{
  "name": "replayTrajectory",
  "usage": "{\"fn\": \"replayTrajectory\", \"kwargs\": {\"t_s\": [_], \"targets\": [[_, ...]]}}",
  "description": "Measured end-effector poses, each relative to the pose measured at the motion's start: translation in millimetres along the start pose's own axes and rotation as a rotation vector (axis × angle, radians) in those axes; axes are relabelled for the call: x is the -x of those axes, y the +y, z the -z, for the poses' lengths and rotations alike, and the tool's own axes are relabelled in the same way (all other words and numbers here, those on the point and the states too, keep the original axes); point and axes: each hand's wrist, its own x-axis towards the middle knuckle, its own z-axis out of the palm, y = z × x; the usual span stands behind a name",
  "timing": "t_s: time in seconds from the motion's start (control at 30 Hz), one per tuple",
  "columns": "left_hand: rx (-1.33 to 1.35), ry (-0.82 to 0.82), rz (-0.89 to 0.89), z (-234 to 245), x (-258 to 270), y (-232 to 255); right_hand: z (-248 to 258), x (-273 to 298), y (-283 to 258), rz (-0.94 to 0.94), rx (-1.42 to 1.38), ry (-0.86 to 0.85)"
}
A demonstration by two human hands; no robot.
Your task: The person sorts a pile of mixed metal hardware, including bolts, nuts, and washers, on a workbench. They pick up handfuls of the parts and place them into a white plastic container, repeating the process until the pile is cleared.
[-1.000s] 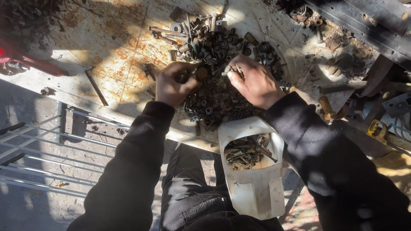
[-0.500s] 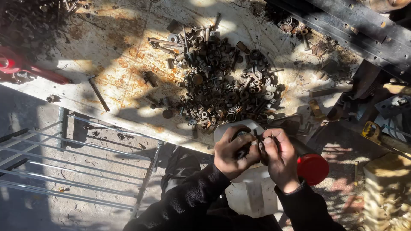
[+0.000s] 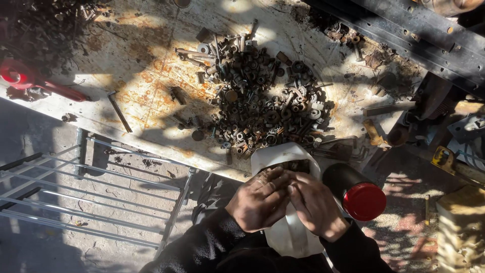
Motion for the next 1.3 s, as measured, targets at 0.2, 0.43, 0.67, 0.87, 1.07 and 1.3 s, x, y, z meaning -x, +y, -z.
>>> {"fn": "replayTrajectory", "kwargs": {"t_s": [0.2,0.43,0.67,0.87,1.07,1.3], "targets": [[-0.222,0.455,0.172,54.1,8.5,-121.4,-1.7,-24.4,11.4,-0.090,0.287,-0.333],[-0.637,0.513,0.465,96.9,61.3,-235.4,6.4,-56.7,-4.0,0.219,0.080,-0.159],[-0.697,0.349,0.388,47.6,45.5,-301.1,24.1,-127.0,77.0,0.217,0.266,0.320],[-0.729,0.227,0.362,45.0,-81.6,-306.6,-24.9,-184.6,148.6,0.119,0.317,0.215],[-0.884,-0.151,0.275,9.9,-102.1,-261.0,-72.9,-186.8,299.3,0.085,0.745,0.151],[-0.810,0.022,0.106,-48.3,-61.5,-316.3,-77.4,-164.7,262.7,0.025,0.727,0.093]]}}
